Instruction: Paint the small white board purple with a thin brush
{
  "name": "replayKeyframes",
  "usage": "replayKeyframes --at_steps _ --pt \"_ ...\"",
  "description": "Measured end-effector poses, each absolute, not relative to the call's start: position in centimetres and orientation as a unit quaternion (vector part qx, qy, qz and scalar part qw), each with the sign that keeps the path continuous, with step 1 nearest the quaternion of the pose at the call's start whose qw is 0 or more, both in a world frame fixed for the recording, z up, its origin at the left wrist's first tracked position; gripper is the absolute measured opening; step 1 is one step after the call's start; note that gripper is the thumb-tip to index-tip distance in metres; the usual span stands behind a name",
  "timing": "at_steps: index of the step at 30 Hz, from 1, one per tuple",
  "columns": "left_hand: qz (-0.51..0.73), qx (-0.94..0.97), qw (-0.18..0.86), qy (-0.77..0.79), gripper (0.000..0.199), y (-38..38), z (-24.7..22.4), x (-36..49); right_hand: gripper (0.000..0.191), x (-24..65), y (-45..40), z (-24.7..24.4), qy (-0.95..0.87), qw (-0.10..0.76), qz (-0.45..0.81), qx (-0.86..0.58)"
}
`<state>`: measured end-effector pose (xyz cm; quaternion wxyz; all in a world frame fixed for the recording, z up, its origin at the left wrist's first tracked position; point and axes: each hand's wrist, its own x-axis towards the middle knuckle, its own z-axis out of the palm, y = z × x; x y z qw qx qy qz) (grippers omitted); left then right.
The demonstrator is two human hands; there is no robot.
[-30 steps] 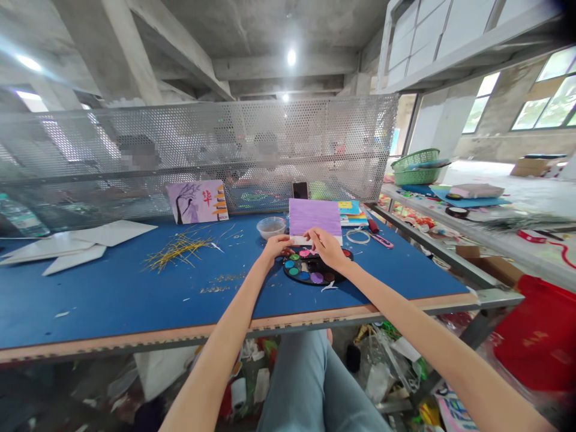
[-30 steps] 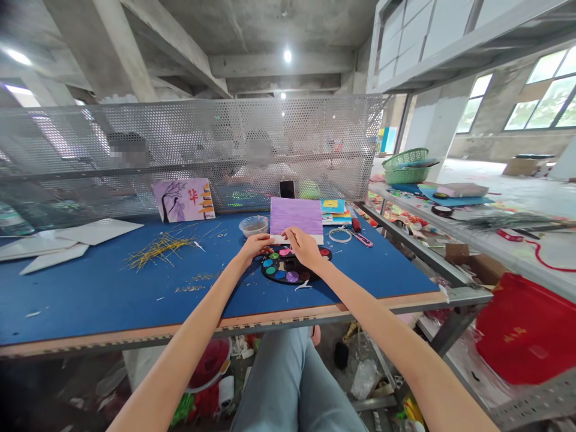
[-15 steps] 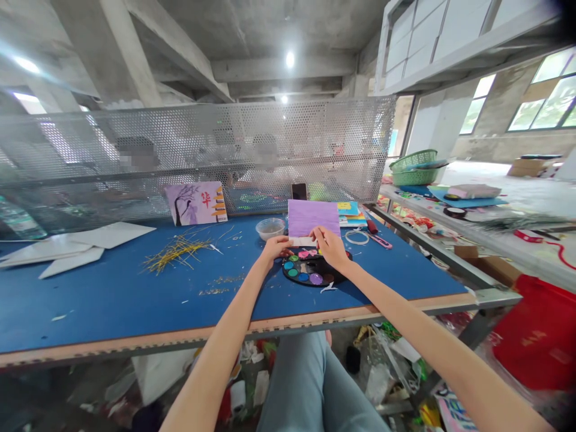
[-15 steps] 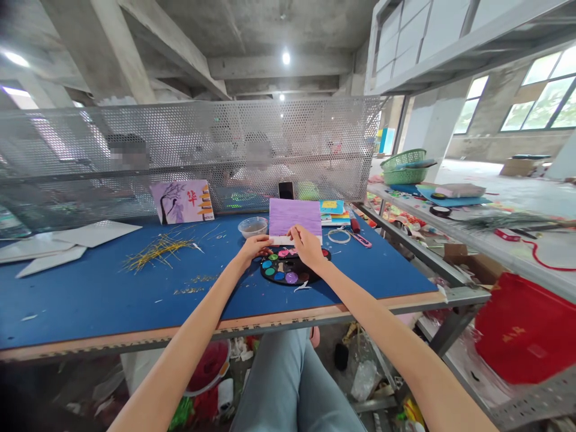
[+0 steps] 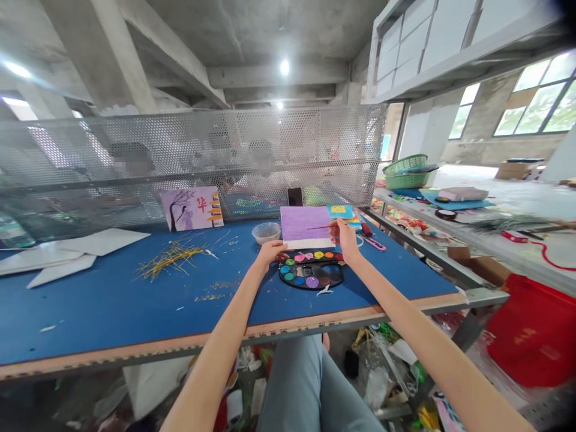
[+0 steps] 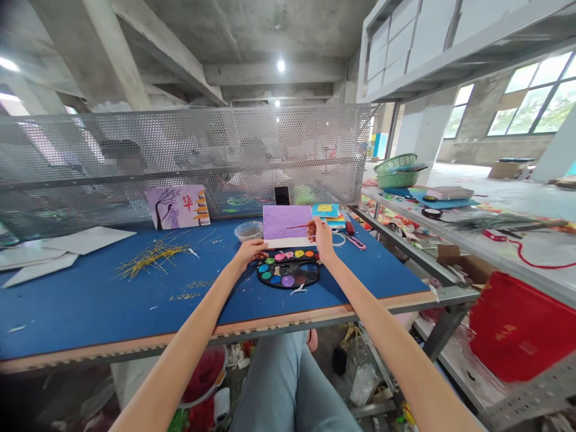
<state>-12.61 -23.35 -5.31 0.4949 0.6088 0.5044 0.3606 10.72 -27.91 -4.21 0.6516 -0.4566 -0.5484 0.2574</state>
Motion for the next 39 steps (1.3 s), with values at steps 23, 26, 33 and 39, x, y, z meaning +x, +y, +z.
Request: replayKeyframes --at_steps 23,26,33,39 --pt "0.382 0.61 0.5 0.482 0.025 -23.0 -5.3 -12.9 0.068 7.7 -30.1 -5.3 -0.671 0.518 0.341 -0.407" --pt "0.382 0.61 0.5 0.482 0.025 -23.1 -5.2 -12.9 0.069 7.7 -30.2 -5.3 -0.682 0.512 0.316 -0.416" --pt "0.376 0.61 0.509 0.478 0.025 -23.2 -5.1 -12.9 0.071 7.9 -29.9 -5.4 -0.671 0.531 0.271 -0.441" --pt "0.372 0.608 0.515 0.476 0.027 -23.1 -5.1 -13.0 0.071 7.8 -30.1 -5.4 -0.675 0.527 0.273 -0.439"
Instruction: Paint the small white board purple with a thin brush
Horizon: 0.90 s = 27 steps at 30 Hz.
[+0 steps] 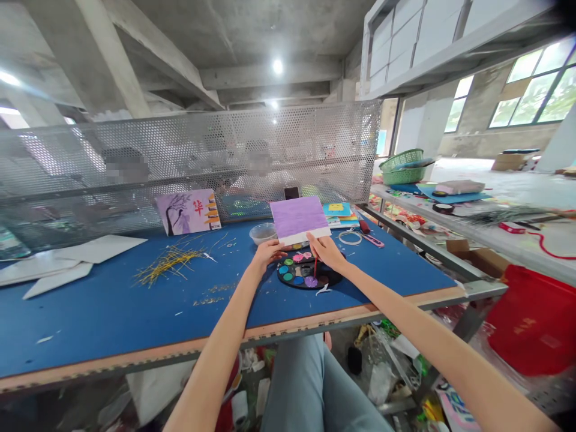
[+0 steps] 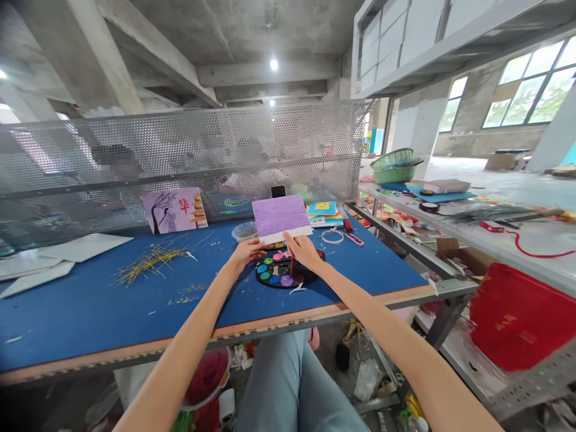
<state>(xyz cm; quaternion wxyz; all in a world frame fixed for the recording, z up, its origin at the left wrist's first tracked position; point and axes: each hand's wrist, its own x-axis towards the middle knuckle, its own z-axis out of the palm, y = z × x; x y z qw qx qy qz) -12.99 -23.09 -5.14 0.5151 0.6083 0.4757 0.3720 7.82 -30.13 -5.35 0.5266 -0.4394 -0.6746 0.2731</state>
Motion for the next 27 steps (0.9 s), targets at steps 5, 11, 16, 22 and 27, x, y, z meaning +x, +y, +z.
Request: replayKeyframes --at_steps 5,11,16,22,27 --pt "0.371 0.605 0.519 0.476 0.026 -23.0 -5.3 -13.0 0.072 7.8 -30.2 -5.4 -0.675 0.534 0.267 -0.434" --pt "0.37 0.606 0.52 0.474 0.027 -22.9 -5.4 -13.0 0.072 7.8 -29.8 -5.5 -0.668 0.548 0.268 -0.425" --pt "0.37 0.611 0.516 0.472 0.026 -22.8 -5.8 -13.1 0.067 7.9 -29.6 -5.2 -0.648 0.581 0.254 -0.422" --pt "0.368 0.617 0.506 0.478 0.024 -22.9 -5.9 -13.0 0.054 7.5 -29.9 -5.7 -0.694 0.556 0.199 -0.412" --pt "0.356 0.625 0.497 0.485 0.024 -23.2 -5.8 -12.8 0.048 6.8 -29.8 -6.1 -0.742 0.532 0.147 -0.381"
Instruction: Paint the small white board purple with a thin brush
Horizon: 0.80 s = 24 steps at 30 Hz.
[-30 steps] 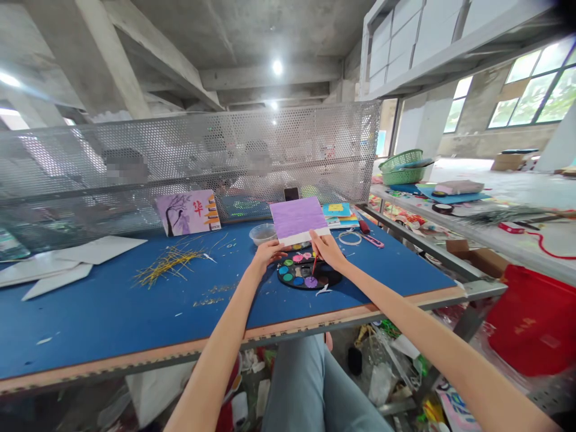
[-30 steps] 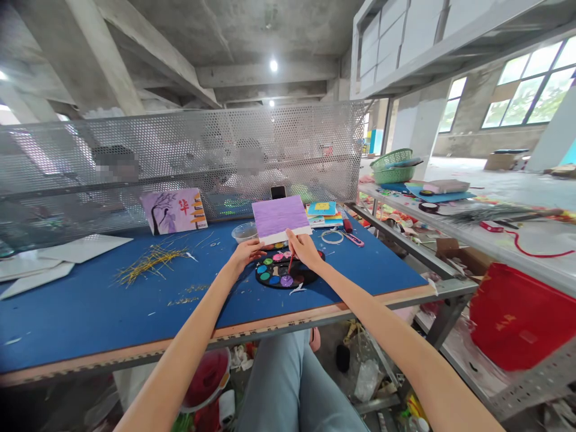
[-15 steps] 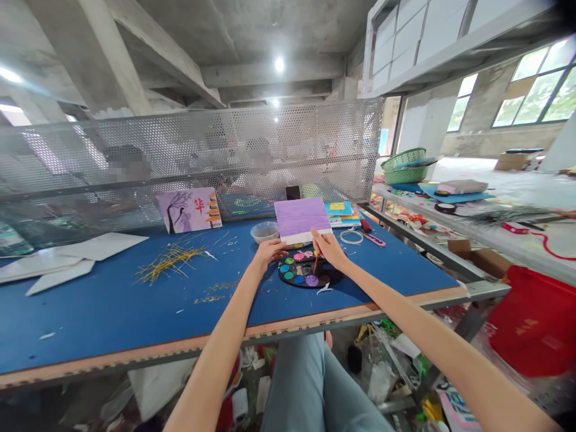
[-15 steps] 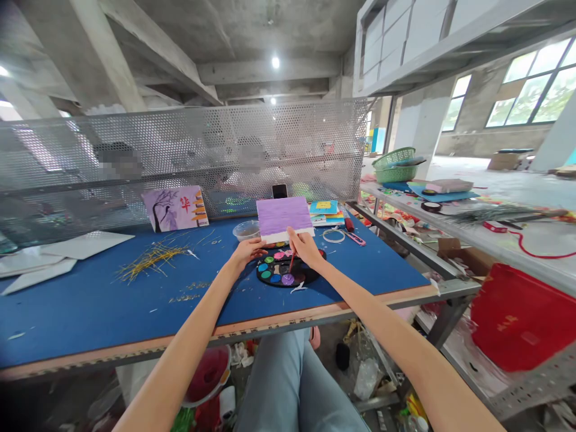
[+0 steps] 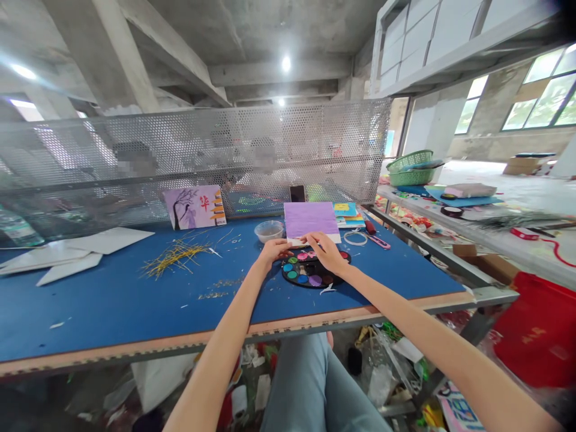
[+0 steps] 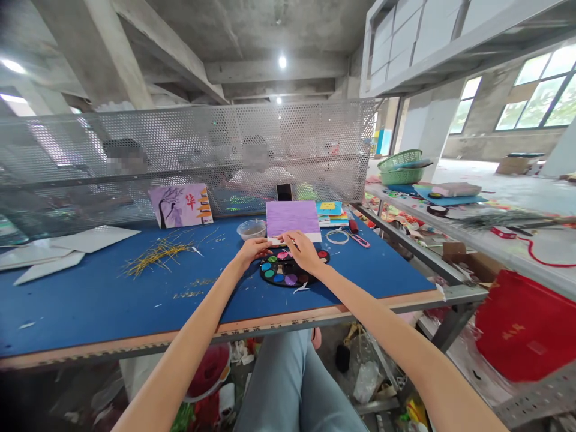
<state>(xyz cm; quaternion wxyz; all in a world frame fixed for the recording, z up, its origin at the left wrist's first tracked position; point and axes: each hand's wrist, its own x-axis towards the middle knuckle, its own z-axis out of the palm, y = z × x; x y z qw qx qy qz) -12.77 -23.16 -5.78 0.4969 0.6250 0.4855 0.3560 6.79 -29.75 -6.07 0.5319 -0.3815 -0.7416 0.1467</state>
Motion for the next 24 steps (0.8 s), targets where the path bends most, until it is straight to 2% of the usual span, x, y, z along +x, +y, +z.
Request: replayKeyframes --at_steps 24 --pt "0.347 0.636 0.503 0.471 0.023 -23.61 -5.4 -12.81 0.044 6.33 -29.21 -6.31 -0.743 0.529 0.158 -0.377"
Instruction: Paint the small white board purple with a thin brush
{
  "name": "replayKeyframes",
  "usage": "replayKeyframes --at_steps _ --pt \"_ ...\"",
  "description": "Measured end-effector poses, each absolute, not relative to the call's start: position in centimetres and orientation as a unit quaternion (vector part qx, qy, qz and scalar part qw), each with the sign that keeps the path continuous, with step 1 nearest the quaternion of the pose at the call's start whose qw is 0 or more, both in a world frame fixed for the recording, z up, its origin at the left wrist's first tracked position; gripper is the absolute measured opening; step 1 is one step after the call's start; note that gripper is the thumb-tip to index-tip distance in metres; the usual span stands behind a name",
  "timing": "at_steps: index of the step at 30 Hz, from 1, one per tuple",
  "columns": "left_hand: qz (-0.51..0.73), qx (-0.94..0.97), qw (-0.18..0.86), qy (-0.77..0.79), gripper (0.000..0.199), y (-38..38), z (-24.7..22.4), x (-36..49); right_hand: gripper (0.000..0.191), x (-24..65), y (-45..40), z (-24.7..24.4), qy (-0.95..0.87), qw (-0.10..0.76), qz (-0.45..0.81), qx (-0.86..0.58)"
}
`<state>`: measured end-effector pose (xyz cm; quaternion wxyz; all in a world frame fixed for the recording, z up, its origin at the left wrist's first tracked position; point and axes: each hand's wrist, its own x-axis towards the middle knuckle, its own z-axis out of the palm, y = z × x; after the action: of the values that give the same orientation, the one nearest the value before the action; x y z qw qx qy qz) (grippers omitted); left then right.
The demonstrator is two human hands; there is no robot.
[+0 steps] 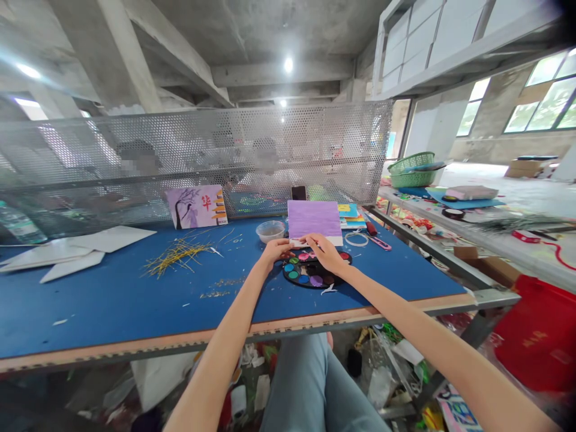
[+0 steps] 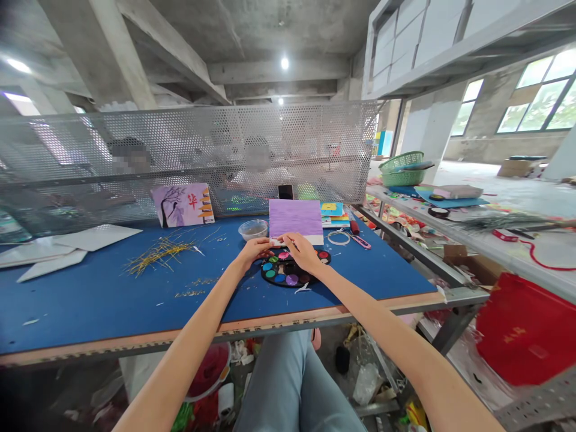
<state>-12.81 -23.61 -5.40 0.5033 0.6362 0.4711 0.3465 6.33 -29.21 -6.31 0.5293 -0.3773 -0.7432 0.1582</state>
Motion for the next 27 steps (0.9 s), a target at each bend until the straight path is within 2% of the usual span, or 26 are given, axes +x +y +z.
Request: replayKeyframes --at_steps 27 --pt "0.362 0.629 0.49 0.483 0.024 -23.73 -5.48 -12.58 0.043 6.61 -29.19 -6.46 -0.734 0.532 0.145 -0.396"
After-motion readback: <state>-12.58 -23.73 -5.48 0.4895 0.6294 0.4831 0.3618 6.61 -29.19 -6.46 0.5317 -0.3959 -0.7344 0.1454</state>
